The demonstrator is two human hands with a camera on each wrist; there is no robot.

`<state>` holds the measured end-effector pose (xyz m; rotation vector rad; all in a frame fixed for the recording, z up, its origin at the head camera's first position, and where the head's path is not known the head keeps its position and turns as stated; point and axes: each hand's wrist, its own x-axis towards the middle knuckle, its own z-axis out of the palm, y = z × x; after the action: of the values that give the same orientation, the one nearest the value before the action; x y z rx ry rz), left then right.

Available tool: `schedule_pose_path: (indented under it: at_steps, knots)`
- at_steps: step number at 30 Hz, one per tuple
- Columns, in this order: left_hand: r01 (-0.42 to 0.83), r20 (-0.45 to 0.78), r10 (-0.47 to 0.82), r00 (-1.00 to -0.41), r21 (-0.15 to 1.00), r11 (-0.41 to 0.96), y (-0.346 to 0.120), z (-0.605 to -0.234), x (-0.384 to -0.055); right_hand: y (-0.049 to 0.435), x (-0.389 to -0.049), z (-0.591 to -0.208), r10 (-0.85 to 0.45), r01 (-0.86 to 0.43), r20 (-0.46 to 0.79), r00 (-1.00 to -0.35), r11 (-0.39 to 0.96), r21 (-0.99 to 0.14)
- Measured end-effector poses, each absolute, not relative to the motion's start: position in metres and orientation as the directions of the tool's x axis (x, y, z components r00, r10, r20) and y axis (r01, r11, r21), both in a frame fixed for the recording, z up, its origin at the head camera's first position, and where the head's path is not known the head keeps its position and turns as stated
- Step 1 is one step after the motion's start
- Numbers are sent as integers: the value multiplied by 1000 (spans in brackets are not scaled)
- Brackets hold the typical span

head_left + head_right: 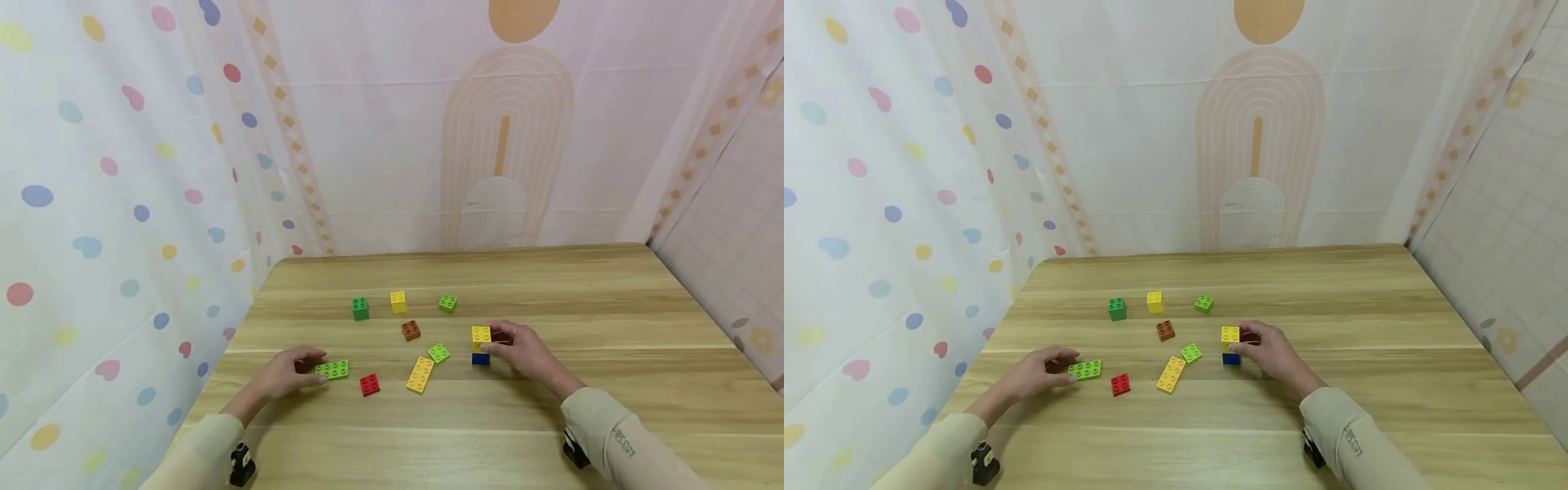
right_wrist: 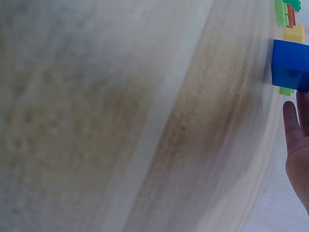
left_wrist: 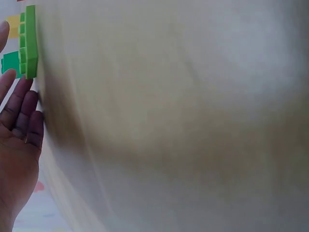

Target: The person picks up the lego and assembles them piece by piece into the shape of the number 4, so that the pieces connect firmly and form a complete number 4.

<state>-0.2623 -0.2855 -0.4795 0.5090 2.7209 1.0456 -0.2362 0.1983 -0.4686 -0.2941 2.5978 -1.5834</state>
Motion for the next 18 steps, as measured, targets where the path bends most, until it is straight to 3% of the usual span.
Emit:
schedule_pose_path:
  at_steps: [6,18]
  knots:
    - [233,-57,354,-933,655,719,-286,-484,-261,199,-237,-469,-210,-122,28,-977,451,-884]
    - [335,-4,423,-906,604,724,-284,-487,-263,199,-236,-471,-210,-123,29,-977,450,-885]
